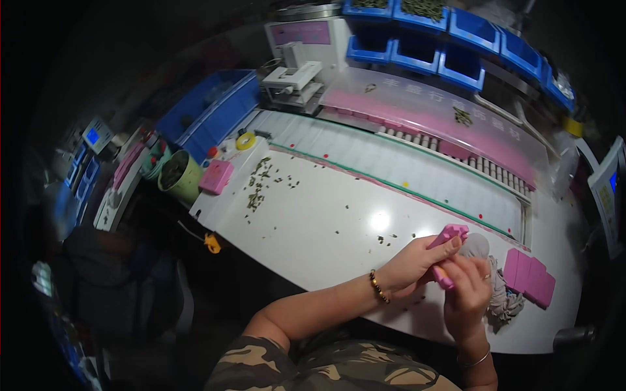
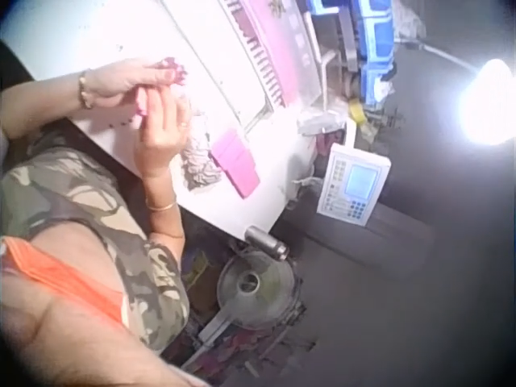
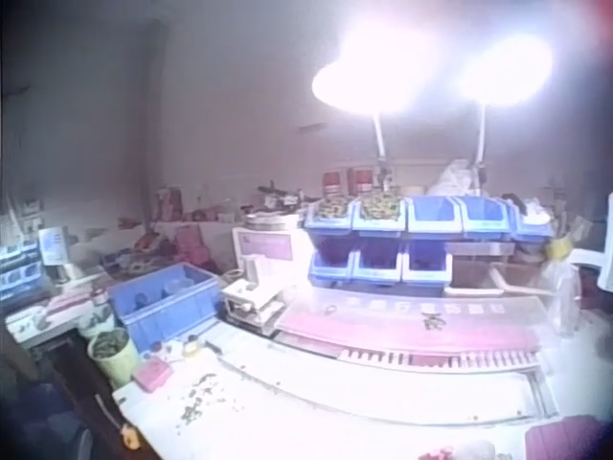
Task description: Placing metal findings and small decorative pieces into silicone molds for preparation.
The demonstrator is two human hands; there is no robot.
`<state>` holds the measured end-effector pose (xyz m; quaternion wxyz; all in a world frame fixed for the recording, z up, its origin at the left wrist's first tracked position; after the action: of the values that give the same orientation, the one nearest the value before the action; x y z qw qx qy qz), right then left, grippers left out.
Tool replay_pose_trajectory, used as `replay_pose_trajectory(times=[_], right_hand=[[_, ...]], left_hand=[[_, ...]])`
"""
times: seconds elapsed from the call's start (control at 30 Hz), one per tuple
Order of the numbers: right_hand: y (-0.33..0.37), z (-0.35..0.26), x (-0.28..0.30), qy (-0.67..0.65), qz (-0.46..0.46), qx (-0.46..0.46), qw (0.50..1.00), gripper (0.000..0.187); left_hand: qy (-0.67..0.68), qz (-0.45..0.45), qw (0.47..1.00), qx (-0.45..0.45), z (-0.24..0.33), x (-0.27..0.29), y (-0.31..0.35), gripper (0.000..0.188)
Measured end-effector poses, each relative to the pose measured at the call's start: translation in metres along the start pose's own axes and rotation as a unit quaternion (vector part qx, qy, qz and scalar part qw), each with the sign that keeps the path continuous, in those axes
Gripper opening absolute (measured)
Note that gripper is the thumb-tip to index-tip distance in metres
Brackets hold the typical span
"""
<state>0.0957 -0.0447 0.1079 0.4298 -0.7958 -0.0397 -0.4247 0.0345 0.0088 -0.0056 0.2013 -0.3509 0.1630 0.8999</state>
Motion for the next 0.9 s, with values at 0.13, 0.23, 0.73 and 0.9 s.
replay_pose_trajectory(times=[0.13,0.23,0.73,0.9], right_hand=[[0.017,-0.032,-0.015,0.058,-0.029,0.077,0.995,0.035],[0.024,-0.028,-0.018,0.013,-0.058,0.077,0.995,0.034],[0.052,0.105,0.003,-0.082,-0.27,-0.232,0.931,0.088],[0.011,0.063,0.05,0.13,-0.091,-0.067,0.985,0.076]], left_hand=[[0.042,0.026,0.998,0.049,-0.01,0.01,0.0,0.07],[-0.024,0.052,0.997,0.053,0.001,0.015,0.003,0.08],[-0.081,0.081,0.989,0.095,0.015,0.034,0.012,0.08],[-0.105,0.082,0.985,0.106,0.006,0.031,0.004,0.077]])
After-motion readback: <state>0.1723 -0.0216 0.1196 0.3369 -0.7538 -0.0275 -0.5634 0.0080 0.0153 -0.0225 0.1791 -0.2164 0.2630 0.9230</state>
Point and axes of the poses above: each hand's wrist, its own y-axis away from the middle knuckle, its own x-axis out of the back of the hand, z = x × y, the point moved 10 cm from there along -y, towards the middle knuckle, and after that the axes turned 2 degrees about -y, right-handed, at the moved point
